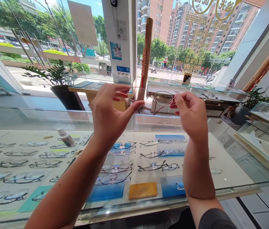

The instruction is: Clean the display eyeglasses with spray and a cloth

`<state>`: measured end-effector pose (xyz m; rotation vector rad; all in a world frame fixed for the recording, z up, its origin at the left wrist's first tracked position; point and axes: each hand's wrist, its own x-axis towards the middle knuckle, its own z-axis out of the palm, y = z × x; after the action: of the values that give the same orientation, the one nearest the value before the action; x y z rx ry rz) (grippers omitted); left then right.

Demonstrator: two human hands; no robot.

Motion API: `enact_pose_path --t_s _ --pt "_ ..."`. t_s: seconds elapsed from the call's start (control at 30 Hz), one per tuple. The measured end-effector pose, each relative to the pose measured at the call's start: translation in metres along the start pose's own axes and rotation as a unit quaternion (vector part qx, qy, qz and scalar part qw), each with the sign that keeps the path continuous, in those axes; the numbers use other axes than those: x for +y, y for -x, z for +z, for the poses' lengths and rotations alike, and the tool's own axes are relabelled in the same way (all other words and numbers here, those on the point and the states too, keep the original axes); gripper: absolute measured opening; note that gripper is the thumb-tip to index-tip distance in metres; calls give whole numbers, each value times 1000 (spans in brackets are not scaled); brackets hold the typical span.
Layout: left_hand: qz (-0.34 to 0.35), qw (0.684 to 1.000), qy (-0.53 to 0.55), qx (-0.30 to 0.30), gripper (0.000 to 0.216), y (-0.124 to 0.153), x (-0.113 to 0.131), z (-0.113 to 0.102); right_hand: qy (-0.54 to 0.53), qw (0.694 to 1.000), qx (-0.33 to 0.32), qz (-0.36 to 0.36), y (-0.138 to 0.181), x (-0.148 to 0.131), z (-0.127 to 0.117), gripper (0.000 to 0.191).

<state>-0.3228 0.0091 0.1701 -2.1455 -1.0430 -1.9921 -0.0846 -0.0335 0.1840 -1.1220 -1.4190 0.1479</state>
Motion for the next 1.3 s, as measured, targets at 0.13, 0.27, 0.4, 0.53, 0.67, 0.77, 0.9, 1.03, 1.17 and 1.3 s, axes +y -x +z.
enact_pose_path --t_s 0.13,0.27,0.4,0.53,0.67,0.77,0.9,1.03,1.17,1.3 --pt "-1 1000 6 -2 42 0 -3 1 1 1000 -5 -7 0 1 0 36" --pt "-1 1000 17 -1 44 -1 -8 3 -9 1000 -11 -7 0 1 0 36" --pt "3 999 31 10 45 -2 -12 5 -26 999 -17 -9 1 0 0 38" --pt "2 999 35 11 45 -3 -15 7 -31 999 -15 -10 1 1 -1 39" --pt "-5 999 47 8 45 -3 -18 8 -31 999 -10 -15 1 1 0 39" --pt "-19 998 58 2 45 -3 -20 8 -42 999 1 -12 2 0 0 38" --pt "-42 996 75 -9 45 -5 -22 9 -48 999 14 -5 3 -3 1 34" --pt "-61 993 95 -20 44 -7 -25 11 -39 999 16 -18 3 -3 0 34" --pt "-71 992 105 -18 44 -8 -26 12 -26 999 8 -27 2 -1 -1 37" --pt "-54 995 81 -8 43 -6 -20 11 -29 999 -3 -18 1 1 0 42"
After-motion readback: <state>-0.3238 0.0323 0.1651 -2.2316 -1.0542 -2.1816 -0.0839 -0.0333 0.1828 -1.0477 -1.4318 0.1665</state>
